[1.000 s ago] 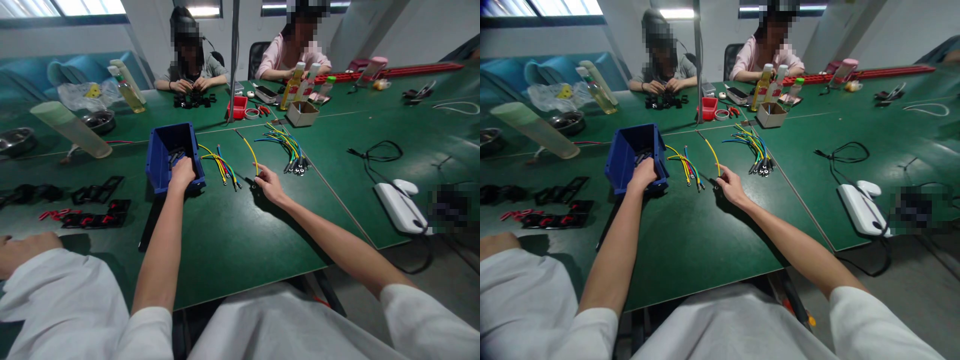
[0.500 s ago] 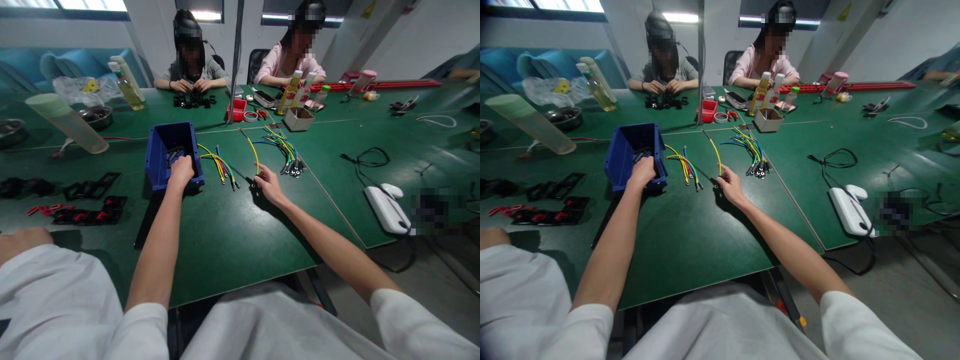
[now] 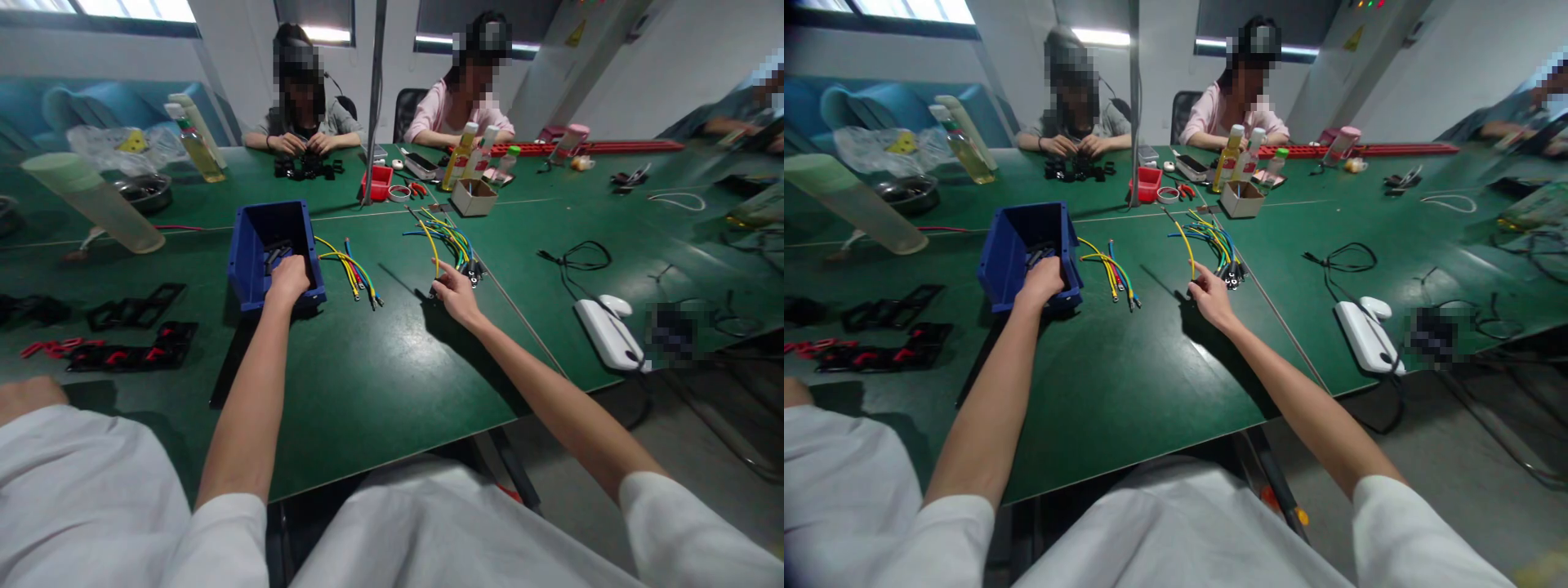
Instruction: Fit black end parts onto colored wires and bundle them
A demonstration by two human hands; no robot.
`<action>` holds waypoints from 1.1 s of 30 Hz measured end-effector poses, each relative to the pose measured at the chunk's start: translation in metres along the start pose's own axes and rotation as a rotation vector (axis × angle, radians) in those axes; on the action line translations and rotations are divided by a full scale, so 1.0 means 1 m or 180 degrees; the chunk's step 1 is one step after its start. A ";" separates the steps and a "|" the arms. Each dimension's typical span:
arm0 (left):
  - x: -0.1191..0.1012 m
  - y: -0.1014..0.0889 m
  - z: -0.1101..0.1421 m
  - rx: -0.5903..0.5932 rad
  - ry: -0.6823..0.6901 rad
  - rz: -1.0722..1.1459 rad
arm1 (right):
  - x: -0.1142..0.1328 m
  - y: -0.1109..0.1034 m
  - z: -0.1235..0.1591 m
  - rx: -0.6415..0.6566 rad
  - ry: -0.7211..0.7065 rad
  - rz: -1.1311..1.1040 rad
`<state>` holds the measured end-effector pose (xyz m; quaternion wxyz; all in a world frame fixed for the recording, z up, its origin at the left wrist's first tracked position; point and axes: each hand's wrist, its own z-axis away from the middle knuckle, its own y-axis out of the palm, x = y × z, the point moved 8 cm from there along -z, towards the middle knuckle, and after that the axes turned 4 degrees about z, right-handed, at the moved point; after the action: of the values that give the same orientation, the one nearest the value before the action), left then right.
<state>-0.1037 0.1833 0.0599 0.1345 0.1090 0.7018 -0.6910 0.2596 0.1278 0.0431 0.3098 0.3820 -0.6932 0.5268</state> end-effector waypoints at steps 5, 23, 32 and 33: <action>-0.005 -0.005 0.003 -0.0139 0.0125 -0.0515 | -0.010 -0.019 -0.012 -0.0067 0.0117 0.0016; -0.013 -0.018 0.012 -0.0335 -0.0132 -0.0827 | -0.048 -0.067 -0.020 -0.0591 0.0564 0.0293; -0.011 -0.021 0.012 -0.0385 -0.0273 -0.0829 | -0.048 -0.077 -0.020 -0.0713 0.0550 0.1125; -0.011 -0.021 0.012 -0.0399 -0.0298 -0.0830 | -0.047 -0.079 -0.019 -0.0718 0.0550 0.1221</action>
<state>-0.1006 0.1713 0.0836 0.0828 -0.0241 0.7447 -0.6618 0.3516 0.1440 0.0476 0.3029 0.1598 -0.7785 0.5260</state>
